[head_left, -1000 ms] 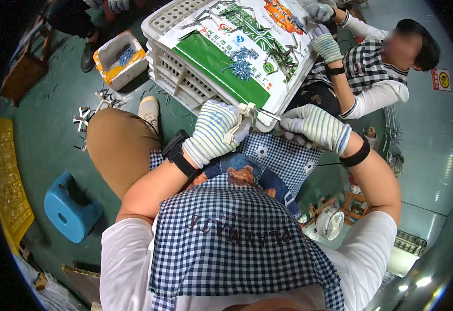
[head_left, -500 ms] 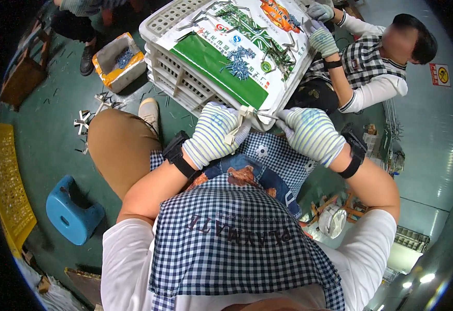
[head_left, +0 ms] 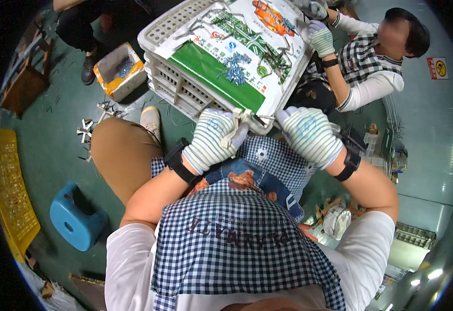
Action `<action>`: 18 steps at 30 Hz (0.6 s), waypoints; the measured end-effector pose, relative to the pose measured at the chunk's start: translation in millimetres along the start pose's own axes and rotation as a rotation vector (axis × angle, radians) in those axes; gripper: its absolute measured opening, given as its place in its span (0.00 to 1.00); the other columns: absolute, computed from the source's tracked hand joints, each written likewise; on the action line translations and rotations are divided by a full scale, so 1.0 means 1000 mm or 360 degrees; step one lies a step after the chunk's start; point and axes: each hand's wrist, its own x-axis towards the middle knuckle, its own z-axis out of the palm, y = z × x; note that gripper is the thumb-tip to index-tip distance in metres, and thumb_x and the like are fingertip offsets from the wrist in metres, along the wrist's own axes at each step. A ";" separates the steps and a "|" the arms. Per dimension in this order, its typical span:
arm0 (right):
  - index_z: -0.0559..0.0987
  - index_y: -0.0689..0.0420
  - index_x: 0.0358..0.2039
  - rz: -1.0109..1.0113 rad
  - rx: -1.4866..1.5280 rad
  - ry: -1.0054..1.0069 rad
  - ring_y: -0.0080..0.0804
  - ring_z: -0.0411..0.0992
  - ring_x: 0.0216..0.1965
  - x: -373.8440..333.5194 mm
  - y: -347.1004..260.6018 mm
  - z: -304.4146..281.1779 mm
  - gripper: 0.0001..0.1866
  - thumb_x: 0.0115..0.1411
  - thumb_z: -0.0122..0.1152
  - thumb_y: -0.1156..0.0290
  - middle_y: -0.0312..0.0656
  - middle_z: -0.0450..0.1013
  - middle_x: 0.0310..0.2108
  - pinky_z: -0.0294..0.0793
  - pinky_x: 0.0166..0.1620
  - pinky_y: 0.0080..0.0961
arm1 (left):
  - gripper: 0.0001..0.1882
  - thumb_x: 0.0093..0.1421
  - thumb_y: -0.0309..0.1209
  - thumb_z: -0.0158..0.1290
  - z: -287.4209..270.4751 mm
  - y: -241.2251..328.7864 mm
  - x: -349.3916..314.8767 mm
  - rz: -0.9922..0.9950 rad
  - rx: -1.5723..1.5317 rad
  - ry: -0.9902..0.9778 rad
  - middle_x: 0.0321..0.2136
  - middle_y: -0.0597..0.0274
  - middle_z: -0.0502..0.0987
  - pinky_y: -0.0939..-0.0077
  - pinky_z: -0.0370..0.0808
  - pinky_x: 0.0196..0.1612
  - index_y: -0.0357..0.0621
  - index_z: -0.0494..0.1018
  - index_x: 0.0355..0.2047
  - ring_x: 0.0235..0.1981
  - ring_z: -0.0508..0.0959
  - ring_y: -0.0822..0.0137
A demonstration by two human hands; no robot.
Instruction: The recorder is assembling small white plastic components using a screwdriver-like tool in a factory setting.
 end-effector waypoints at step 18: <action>0.78 0.64 0.44 0.0707 0.2940 -0.0420 0.15 0.65 0.22 -0.003 0.021 0.011 0.17 0.70 0.56 0.61 0.31 0.69 0.23 0.66 0.25 0.13 | 0.12 0.57 0.36 0.56 -0.041 0.021 0.022 0.0098 0.0124 0.0321 0.13 0.56 0.68 0.59 0.67 0.26 0.44 0.72 0.22 0.17 0.71 0.53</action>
